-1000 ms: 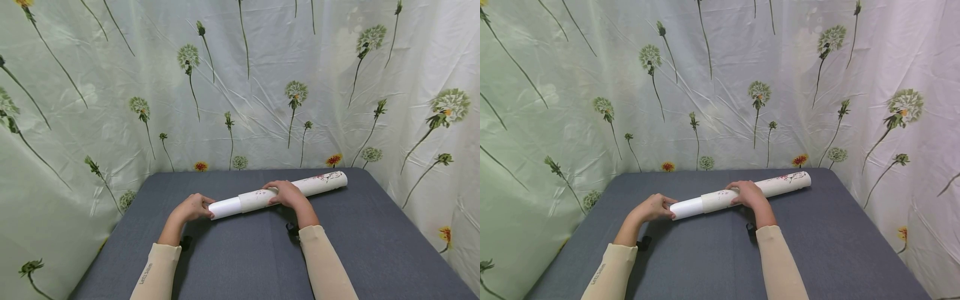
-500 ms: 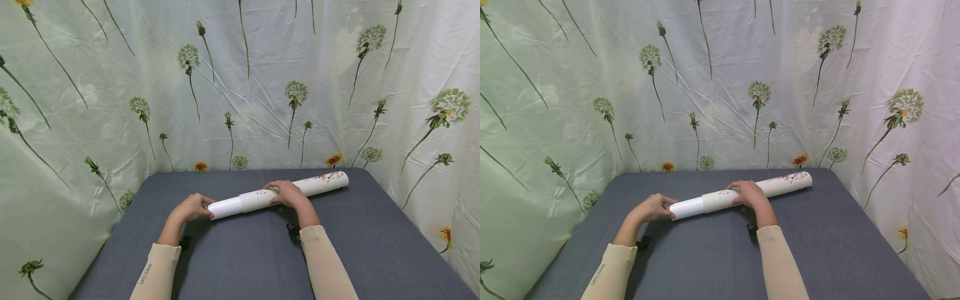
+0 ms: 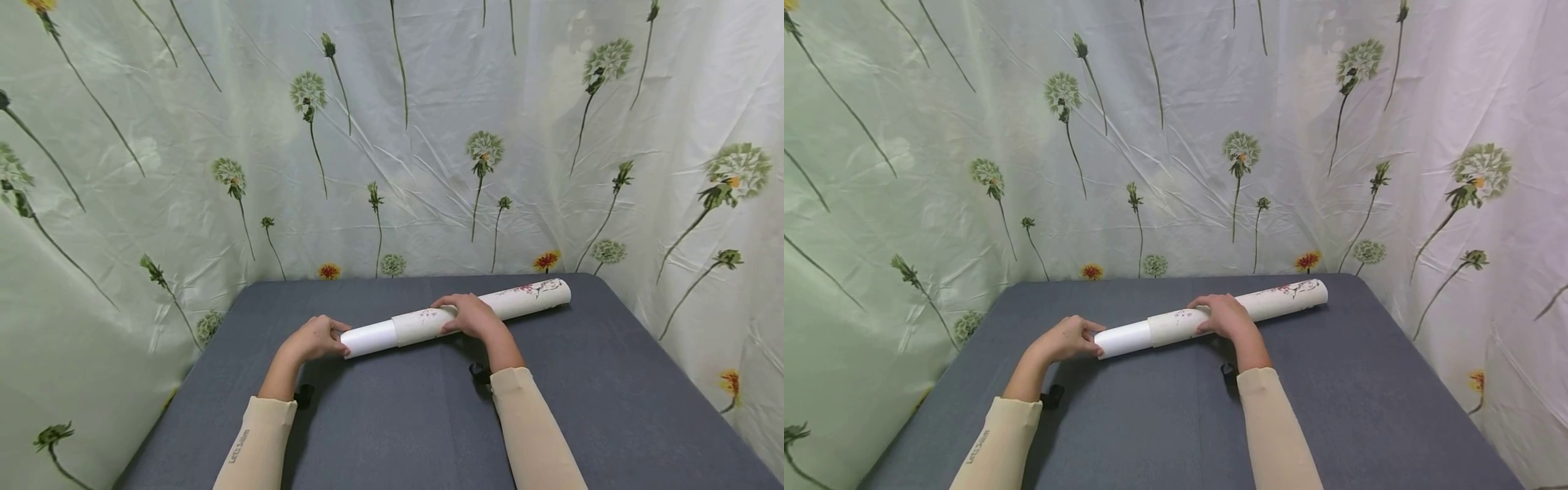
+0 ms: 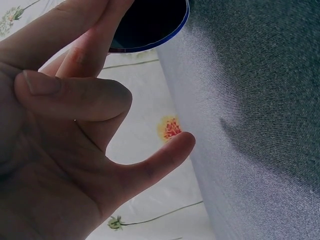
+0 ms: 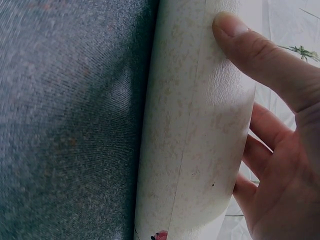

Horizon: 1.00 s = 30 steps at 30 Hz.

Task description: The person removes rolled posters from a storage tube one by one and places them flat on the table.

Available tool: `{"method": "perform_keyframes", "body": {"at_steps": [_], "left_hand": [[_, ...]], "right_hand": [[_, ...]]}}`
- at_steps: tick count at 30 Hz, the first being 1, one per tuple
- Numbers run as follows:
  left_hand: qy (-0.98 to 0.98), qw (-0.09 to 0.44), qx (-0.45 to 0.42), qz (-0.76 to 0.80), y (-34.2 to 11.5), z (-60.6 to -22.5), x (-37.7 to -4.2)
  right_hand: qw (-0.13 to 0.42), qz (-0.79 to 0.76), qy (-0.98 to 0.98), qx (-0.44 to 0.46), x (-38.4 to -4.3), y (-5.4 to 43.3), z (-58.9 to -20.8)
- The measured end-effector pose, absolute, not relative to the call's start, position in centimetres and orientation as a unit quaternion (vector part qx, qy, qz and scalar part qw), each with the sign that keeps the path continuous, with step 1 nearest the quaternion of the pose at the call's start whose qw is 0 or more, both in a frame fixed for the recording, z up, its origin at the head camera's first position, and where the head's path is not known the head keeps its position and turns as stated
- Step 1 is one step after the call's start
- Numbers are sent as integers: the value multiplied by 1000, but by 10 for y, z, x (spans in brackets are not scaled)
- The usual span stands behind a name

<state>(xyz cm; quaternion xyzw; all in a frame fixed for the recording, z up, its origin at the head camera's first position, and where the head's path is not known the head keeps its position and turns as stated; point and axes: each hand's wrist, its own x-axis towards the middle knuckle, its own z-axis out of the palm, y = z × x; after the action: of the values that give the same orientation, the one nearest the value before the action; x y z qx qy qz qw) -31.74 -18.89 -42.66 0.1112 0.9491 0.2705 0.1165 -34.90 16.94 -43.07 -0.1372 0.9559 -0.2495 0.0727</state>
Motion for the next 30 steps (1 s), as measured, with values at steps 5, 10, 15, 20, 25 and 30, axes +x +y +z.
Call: {"method": "perform_keyframes", "body": {"at_steps": [5, 10, 15, 20, 25, 30], "left_hand": [[949, 114, 106, 273, -189, -425, -319], [950, 114, 110, 271, -190, -424, -318], [949, 113, 111, 272, -191, -426, -317], [948, 114, 114, 274, -191, -427, -317], [949, 113, 109, 273, -191, -426, -317], [950, 113, 108, 269, -191, -426, -317]], "right_hand": [[68, -244, 957, -138, -351, 170, -429], [73, -245, 957, -135, -351, 170, -429], [76, -247, 957, -133, -350, 170, -429], [76, -244, 957, -137, -349, 170, -429], [75, -246, 957, -135, -349, 171, -429], [76, -251, 955, -137, -350, 172, -430]]}}
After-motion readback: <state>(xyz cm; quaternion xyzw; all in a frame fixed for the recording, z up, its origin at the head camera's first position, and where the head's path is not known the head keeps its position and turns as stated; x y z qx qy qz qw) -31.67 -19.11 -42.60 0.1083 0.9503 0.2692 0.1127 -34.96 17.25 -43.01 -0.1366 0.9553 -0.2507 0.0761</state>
